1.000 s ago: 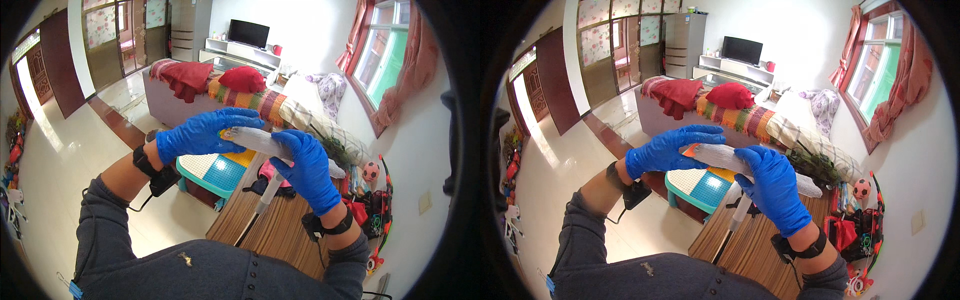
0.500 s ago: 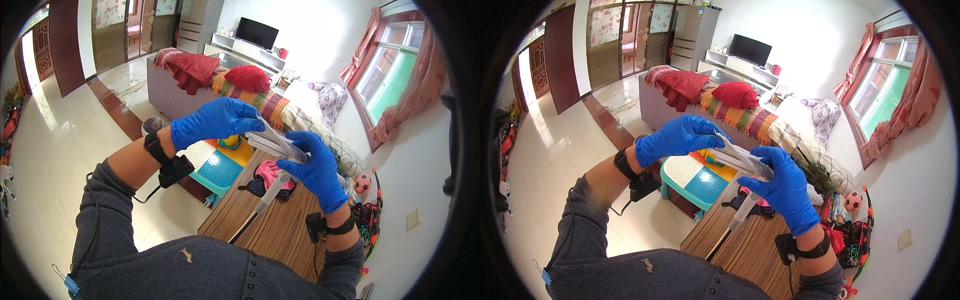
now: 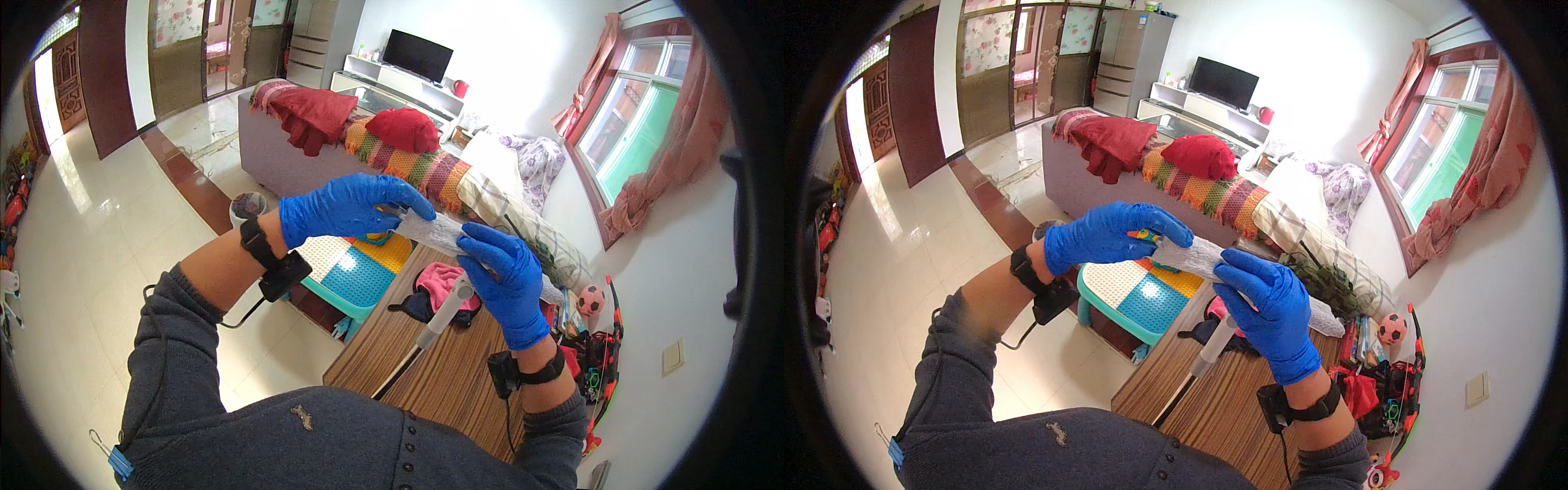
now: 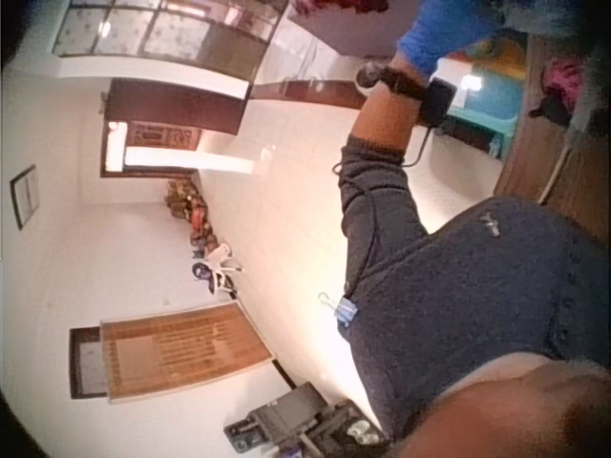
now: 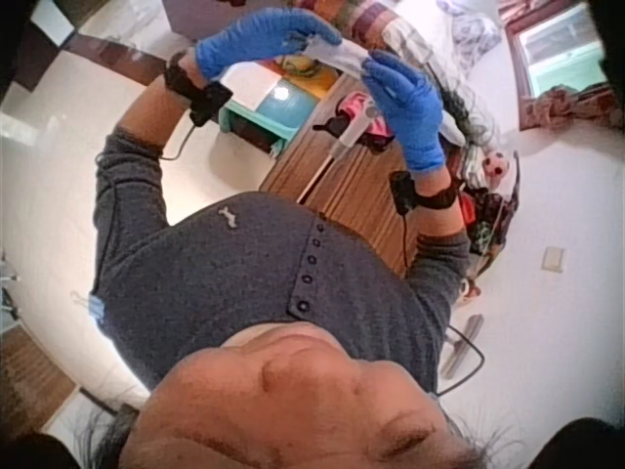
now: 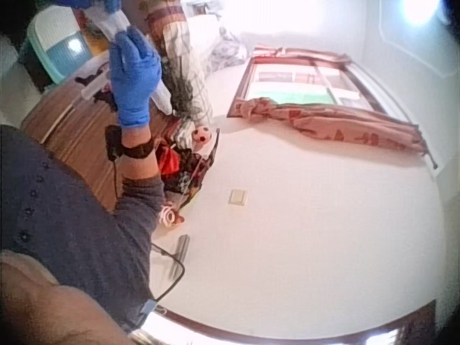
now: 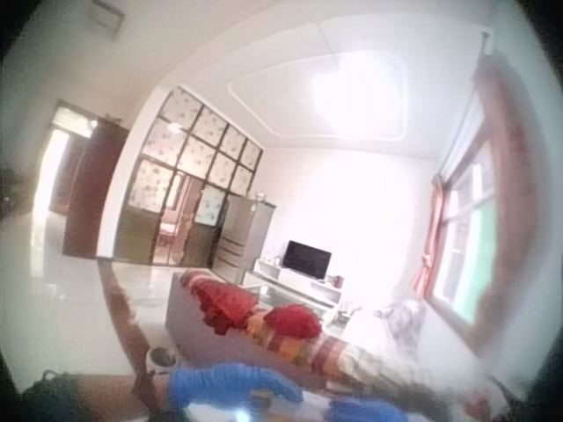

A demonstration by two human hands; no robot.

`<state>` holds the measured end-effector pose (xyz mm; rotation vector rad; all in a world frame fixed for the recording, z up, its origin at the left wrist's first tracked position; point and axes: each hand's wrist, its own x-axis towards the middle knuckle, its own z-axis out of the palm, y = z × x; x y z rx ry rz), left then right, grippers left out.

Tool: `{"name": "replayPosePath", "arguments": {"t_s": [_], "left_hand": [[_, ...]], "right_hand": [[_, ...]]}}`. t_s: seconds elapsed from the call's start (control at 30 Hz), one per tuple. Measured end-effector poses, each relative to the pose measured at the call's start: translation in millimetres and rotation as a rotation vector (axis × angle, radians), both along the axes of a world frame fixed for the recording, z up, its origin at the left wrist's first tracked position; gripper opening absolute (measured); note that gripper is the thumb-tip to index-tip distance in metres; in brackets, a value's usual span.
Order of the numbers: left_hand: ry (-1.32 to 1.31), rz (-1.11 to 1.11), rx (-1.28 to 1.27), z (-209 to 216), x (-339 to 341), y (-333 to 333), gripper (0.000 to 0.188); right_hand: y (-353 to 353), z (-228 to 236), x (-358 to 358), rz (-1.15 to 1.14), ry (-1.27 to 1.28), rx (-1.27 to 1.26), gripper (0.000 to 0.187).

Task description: The person gathers cloths, folds a white cloth, and attaches it to a mop head by threading it through slots and securing it with clips. The person then adjusts the cloth to ensure it is properly fitted.

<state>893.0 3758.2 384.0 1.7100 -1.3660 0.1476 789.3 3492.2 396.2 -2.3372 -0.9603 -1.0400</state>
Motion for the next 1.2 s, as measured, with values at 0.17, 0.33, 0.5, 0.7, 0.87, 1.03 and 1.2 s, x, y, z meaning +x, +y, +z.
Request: {"name": "replayPosePath", "arguments": {"t_s": [0.17,0.33,0.5,0.7,0.87,1.03,1.2], "left_hand": [[0.033,-0.041,-0.041,-5,5,-1,0.033],[0.097,0.051,-0.012,-6,0,-7,0.037],[0.123,0.084,-0.251,-22,-13,-31,0.049],[0.36,0.098,-0.399,-47,-20,-51,0.046],[0.397,0.068,-0.471,-53,-15,-61,0.044],[0.134,0.125,-0.439,-49,-13,-59,0.047],[0.111,0.11,-0.378,-45,-10,-59,0.052]], "right_hand": [[2,2,3,-0.003,-0.083,-0.078,0.025],[5,0,6,-0.126,0.062,0.091,0.02],[10,1,8,-0.164,0.148,0.172,0.017],[15,4,8,-0.137,0.107,0.116,0.018],[16,2,11,-0.169,0.106,0.119,0.019],[14,2,10,-0.148,0.106,0.077,0.022],[11,7,7,-0.1,0.117,0.011,0.029]]}}
